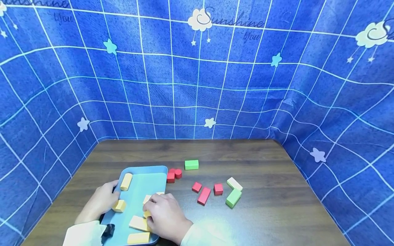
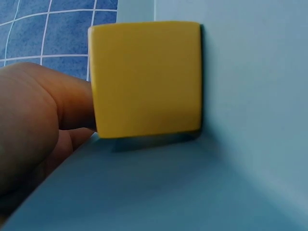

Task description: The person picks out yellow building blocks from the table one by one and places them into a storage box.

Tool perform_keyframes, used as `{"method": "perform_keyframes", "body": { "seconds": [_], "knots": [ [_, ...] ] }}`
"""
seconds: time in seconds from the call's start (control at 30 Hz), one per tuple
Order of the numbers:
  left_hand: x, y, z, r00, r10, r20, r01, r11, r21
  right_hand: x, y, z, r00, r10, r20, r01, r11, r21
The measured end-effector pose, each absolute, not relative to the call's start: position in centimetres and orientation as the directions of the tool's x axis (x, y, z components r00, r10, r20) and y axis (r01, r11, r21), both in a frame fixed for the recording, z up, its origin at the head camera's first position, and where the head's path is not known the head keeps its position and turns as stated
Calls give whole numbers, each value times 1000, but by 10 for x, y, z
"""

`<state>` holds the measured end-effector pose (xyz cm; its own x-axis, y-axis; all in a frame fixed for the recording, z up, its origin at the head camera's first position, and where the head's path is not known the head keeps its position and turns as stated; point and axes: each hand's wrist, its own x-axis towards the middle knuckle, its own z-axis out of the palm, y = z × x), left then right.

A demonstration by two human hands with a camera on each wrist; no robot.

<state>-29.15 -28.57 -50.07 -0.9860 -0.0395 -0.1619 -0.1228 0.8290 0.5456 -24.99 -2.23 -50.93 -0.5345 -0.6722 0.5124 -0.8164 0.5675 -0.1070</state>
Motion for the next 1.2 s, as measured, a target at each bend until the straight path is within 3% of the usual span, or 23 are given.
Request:
{"method": "perform_keyframes", "body": {
  "seconds": [1.2],
  "knots": [
    [-293,-285,-502,-983,-56,-175,-144,826,545,-249,-36,-507,-550,-701,454,-807,586,-73]
  ]
}}
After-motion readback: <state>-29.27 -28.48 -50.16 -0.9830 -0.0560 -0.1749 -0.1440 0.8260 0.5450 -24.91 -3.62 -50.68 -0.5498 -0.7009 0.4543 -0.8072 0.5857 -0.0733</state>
